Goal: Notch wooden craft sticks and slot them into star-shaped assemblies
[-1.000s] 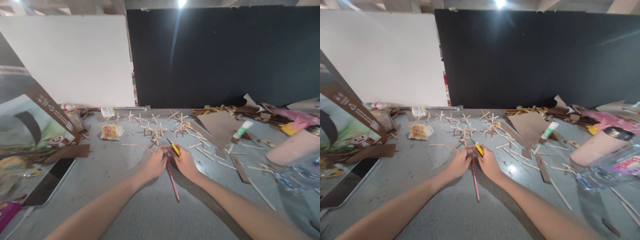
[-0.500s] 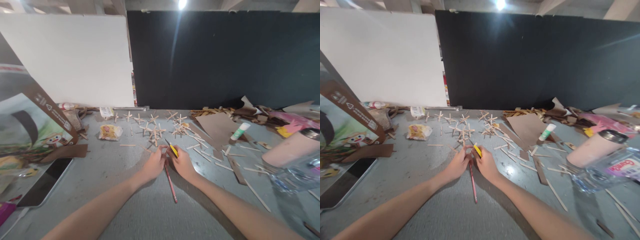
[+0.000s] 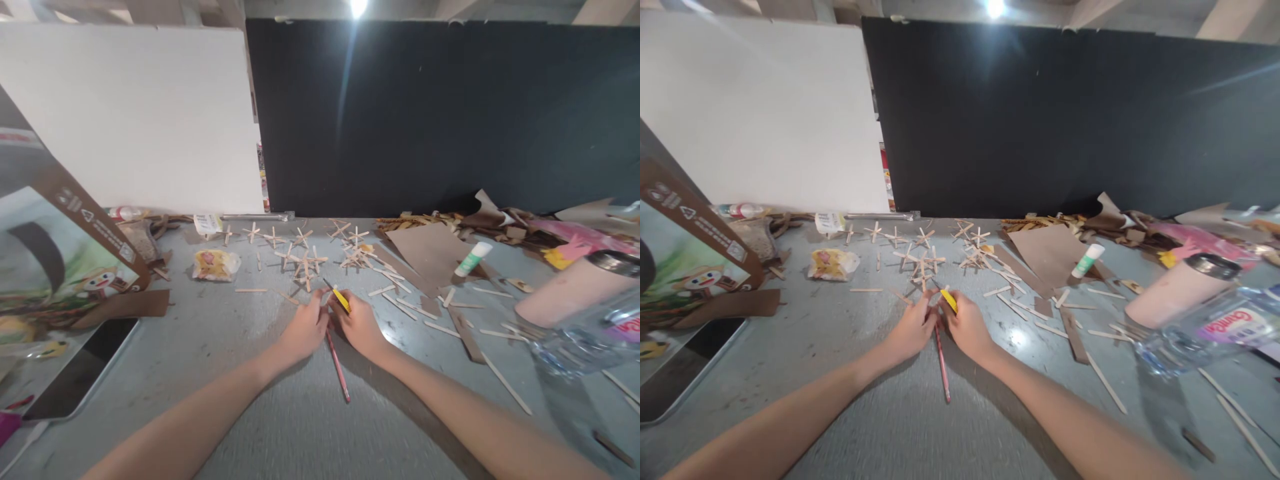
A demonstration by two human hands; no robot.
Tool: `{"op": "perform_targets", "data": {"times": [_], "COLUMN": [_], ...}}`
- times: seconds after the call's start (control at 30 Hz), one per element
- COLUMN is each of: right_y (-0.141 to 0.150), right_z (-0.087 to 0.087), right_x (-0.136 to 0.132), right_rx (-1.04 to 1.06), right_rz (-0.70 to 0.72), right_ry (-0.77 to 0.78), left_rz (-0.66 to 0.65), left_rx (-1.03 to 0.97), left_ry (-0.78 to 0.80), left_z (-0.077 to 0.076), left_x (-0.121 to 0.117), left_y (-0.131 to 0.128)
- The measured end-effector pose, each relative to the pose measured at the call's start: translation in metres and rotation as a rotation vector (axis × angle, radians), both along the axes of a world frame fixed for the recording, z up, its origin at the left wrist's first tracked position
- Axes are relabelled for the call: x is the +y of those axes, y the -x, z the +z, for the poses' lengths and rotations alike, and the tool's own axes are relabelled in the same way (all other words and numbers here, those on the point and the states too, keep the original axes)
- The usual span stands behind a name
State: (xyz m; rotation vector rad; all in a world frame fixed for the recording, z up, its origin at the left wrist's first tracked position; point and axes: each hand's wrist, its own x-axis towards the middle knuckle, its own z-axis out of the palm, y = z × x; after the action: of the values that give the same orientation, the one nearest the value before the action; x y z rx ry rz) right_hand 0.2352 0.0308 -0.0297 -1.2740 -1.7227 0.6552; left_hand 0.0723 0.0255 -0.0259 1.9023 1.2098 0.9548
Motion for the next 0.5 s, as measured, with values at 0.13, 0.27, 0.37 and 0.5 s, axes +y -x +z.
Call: {"op": "perform_targets", "data": {"times": [0.13,0.27,0.37,0.5], "right_y": [-0.001,-0.002,-0.002,0.0], "right_z": [-0.002,-0.002,-0.003,-0.005], "right_x": [0.002,0.004,0.004,-0.001], "right_rx": [-0.003,-0.028,-0.029,-0.061], "right_rz": [0.011,0.006,0.012,0.08], "right_ry": [-0.017,-0.036,-0.046,-0.064], "left_rz": [-0.01,-0.008,-0.02,0.046], "left_rx": [0.031,0.069,0.056,-0.075], "left_ry": [0.013,0.036,0.029,0.0], "left_z": [-0.001,-0.001,-0.004,-0.01], "left_x": [0.0,0.0,0.003,0.014], "left_y": [-0.001,-0.001,0.0,0.002]}}
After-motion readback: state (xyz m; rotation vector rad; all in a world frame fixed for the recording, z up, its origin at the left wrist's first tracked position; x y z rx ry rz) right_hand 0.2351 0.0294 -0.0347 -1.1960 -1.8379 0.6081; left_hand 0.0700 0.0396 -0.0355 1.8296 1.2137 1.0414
